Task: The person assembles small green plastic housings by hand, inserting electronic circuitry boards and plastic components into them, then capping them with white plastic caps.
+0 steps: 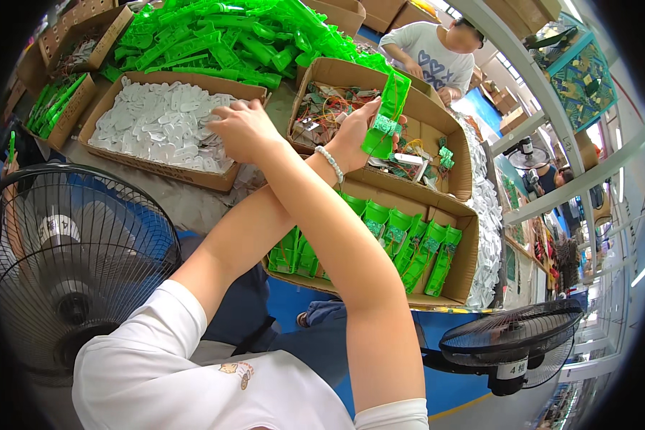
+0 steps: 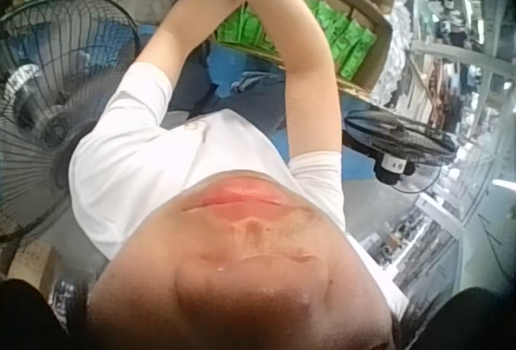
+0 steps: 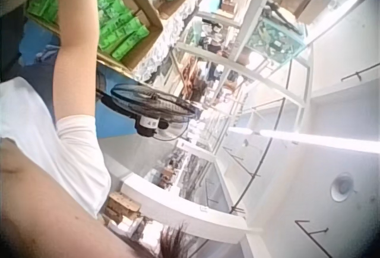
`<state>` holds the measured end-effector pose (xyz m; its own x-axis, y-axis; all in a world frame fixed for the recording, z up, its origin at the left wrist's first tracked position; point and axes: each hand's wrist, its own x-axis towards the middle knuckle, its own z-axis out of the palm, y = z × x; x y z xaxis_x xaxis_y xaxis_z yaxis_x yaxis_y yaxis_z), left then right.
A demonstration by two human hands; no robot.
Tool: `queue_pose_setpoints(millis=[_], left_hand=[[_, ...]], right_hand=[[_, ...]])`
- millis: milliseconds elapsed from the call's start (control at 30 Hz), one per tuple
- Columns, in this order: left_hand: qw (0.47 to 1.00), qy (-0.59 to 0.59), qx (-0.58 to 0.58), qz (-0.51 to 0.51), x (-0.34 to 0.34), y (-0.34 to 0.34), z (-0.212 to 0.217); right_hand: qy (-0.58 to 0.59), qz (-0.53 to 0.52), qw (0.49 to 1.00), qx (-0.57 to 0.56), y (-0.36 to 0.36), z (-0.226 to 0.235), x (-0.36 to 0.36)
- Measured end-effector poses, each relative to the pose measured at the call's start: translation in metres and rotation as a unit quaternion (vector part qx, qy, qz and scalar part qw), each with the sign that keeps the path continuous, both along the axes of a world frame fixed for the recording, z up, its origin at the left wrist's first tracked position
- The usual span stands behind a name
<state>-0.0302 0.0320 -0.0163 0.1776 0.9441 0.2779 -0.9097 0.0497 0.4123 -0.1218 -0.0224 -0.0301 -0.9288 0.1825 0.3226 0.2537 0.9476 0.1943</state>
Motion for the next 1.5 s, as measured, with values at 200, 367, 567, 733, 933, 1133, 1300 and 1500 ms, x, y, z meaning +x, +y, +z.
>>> queue_pose_setpoints(millis=[200,367,567,733,933,1133,1300,1500], left_hand=[[1.000,-0.008,0.001,-0.003,-0.004,-0.002,0.000],[1.000,-0.007,0.003,-0.024,-0.006,-0.003,0.000],[0.999,-0.018,0.010,-0.027,-0.005,0.000,-0.003],[0.999,-0.024,0.021,-0.038,-0.005,-0.002,-0.003],[0.999,-0.018,0.022,-0.035,-0.005,-0.002,-0.002],[0.999,0.019,0.019,-0.023,0.005,0.006,-0.004],[0.989,0.084,0.122,0.031,-0.005,0.016,-0.029],[0.998,0.050,0.017,-0.024,0.001,-0.003,0.000]], right_hand=[[-0.122,-0.011,0.972,-0.202,0.010,0.011,-0.014],[-0.052,-0.039,0.982,-0.178,0.001,-0.001,-0.009],[-0.134,-0.074,0.961,-0.229,-0.002,0.012,-0.009],[-0.056,-0.040,0.956,-0.285,0.006,0.002,-0.006],[0.133,0.018,0.943,-0.304,0.001,0.002,-0.003],[0.321,0.110,0.900,-0.275,-0.009,0.024,0.036],[0.435,0.011,0.867,-0.244,-0.014,0.067,0.111],[0.599,-0.093,0.755,-0.250,0.022,0.062,0.215]])
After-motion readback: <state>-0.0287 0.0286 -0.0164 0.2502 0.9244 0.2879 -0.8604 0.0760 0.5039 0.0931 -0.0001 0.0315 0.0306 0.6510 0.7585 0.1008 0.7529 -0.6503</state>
